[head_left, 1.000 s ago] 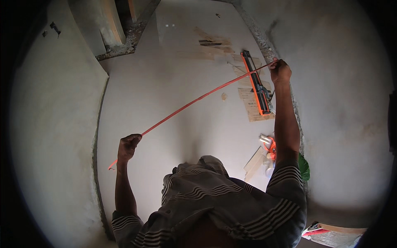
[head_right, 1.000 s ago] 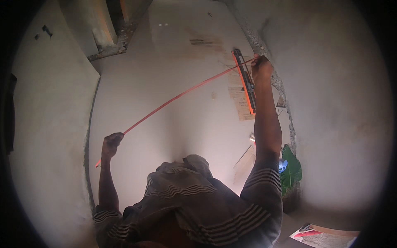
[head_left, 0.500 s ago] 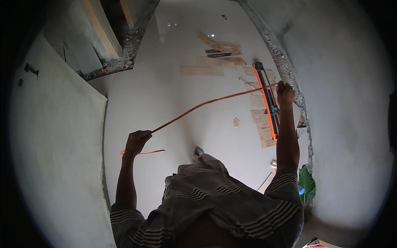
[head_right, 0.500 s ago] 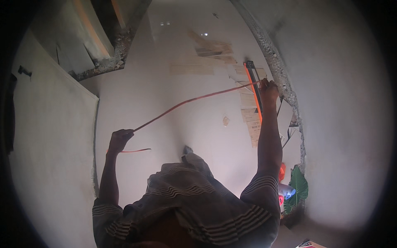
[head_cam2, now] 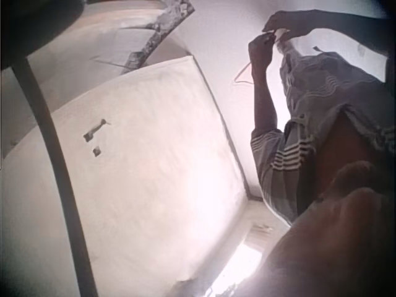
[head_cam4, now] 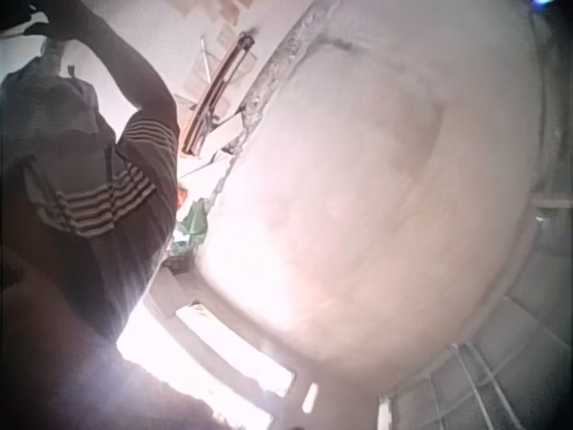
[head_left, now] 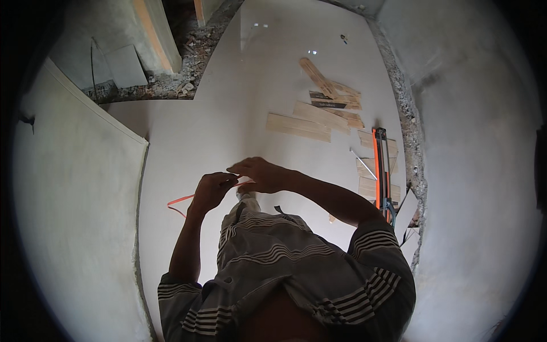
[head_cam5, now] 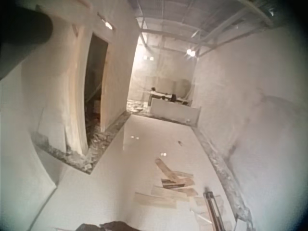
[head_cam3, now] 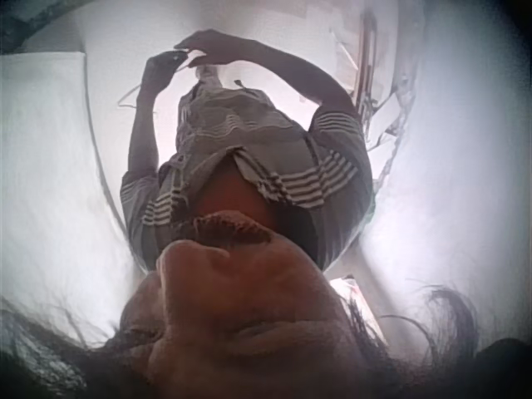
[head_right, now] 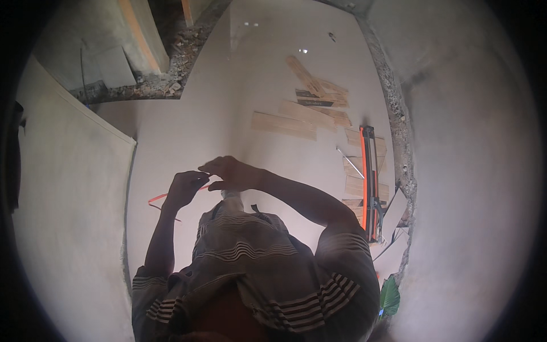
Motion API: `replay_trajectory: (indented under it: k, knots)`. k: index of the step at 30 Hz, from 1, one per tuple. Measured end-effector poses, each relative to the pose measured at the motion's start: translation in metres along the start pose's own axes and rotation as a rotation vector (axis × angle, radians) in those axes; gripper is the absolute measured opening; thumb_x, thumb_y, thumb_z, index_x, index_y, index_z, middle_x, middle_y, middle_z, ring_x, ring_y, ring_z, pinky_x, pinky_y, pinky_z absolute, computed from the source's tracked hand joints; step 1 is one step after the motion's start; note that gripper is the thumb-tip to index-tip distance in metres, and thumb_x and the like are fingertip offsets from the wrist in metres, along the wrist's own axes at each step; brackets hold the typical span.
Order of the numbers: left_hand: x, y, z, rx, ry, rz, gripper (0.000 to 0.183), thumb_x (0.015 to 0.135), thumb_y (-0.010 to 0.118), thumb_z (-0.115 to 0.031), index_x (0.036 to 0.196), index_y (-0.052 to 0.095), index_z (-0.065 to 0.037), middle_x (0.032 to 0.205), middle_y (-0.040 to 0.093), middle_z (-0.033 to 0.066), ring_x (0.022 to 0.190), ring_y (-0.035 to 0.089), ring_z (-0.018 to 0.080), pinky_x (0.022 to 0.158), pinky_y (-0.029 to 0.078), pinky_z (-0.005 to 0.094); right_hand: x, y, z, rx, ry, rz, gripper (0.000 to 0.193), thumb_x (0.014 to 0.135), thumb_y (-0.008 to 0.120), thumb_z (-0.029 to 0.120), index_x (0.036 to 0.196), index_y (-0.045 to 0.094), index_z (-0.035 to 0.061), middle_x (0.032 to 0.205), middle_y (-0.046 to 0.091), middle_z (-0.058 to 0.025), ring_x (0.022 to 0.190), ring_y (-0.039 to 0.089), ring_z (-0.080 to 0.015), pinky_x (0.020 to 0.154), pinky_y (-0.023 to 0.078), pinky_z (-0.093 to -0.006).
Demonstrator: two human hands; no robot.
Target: The person walks through a construction site, picks up a red string, and enters a room filled with cardboard pieces. They sit on the floor and begin sorting and bundling the cardboard pieces using the red string.
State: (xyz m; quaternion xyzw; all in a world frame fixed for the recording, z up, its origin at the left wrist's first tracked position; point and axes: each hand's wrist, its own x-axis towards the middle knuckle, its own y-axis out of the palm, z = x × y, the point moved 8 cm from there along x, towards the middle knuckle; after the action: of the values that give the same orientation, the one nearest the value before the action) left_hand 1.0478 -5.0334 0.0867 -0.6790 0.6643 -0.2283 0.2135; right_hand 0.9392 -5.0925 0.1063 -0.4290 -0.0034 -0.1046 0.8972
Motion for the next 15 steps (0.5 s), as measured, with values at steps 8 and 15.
replay_trajectory:
  k: [8,15]
  knots:
    - [0.190,-0.057,0.055,0.284,0.105,0.197,0.015,0.088,0.061,-0.015,0.096,0.073,-0.009,0.094,0.072,0.0041,0.086,0.068,0.0206,0.077,0.054,0.0350,0.063,-0.123,-0.156,-0.006,0.254,-0.158,0.022,0.095,0.059,0.027,0.099,0.067,0.0068,0.083,0.069,-0.0128,0.077,0.067,-0.0326,0.071,0.052,-0.0418]
    - [0.367,-0.108,0.116,0.230,0.041,0.122,0.021,0.092,0.062,-0.024,0.097,0.072,-0.006,0.087,0.070,0.0135,0.079,0.067,0.0287,0.072,0.053,0.0377,0.028,-0.276,-0.354,-0.282,0.614,-0.381,0.025,0.096,0.055,0.032,0.096,0.067,0.0105,0.083,0.069,-0.0102,0.078,0.066,-0.0318,0.069,0.052,-0.0432]
